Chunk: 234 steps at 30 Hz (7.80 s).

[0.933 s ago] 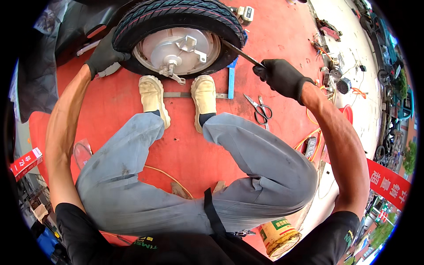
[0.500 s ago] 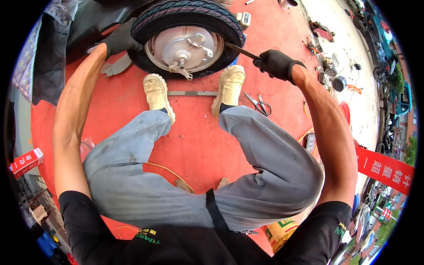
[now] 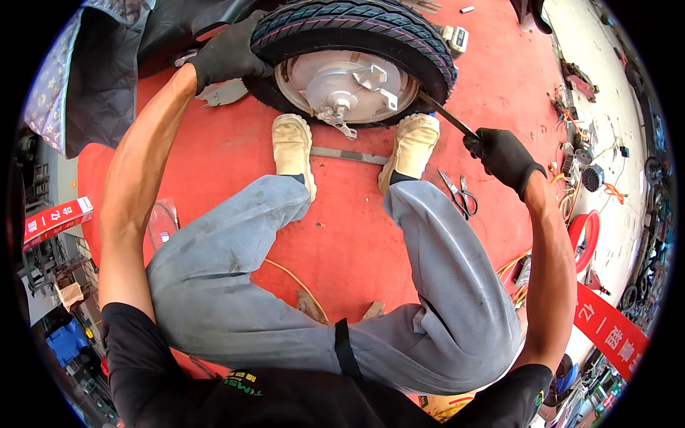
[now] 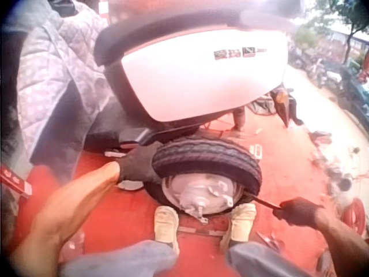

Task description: The person sits on the floor and uses a metal tire lever to pry the bead of a scooter tire off the rim. They repeatedly insert the lever between the tire and the rim, applying leverage to separate the rubber from the metal edge.

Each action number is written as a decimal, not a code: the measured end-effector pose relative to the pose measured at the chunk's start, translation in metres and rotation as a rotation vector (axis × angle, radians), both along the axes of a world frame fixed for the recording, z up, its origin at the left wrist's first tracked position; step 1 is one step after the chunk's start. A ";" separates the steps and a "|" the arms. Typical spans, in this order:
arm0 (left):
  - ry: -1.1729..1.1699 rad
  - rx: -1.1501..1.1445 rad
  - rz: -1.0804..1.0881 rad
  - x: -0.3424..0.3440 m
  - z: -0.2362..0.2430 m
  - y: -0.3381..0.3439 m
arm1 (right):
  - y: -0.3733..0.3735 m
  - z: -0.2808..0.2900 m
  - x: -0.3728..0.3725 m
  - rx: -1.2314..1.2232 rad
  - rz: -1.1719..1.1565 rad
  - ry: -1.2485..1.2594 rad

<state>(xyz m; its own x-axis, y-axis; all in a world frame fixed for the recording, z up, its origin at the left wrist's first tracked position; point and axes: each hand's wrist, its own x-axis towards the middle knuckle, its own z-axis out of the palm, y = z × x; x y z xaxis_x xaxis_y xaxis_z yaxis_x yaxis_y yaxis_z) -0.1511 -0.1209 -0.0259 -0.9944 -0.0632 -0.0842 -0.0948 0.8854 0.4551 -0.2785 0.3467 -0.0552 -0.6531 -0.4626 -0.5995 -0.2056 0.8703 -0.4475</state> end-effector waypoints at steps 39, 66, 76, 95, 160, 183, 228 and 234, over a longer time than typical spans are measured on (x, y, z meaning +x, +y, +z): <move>0.009 -0.064 -0.020 -0.008 -0.020 -0.021 | -0.129 -0.198 0.105 -1.315 -0.967 -0.505; 0.060 -0.048 0.005 -0.008 -0.027 -0.018 | -0.051 0.001 0.070 -0.227 -0.571 -0.680; 0.072 -0.061 0.009 -0.006 -0.019 -0.015 | -0.026 0.073 -0.012 0.141 -0.266 -0.466; 0.026 -0.117 -0.024 -0.017 -0.010 -0.012 | -0.031 0.063 -0.066 0.302 0.141 0.154; 0.242 0.663 0.052 -0.041 -0.067 -0.034 | -0.129 -0.211 0.197 -0.863 -0.698 -1.133; 0.349 0.559 0.299 0.045 -0.138 -0.039 | -0.239 -0.174 0.262 -1.340 -0.821 -1.542; 0.081 1.243 0.001 -0.010 -0.111 -0.062 | -0.277 -0.085 0.246 -1.100 -0.881 -0.802; 0.063 1.322 0.009 -0.007 -0.103 -0.054 | -0.279 -0.067 0.245 -1.031 -0.965 -0.740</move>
<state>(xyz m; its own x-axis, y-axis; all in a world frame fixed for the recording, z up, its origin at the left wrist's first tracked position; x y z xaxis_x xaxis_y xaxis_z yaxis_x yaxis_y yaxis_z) -0.1586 -0.1750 -0.1286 -0.9989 0.0241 -0.0414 -0.0457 -0.2266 0.9729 -0.0332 0.0675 -0.1222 -0.6480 -0.4567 -0.6096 0.7395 -0.1855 -0.6471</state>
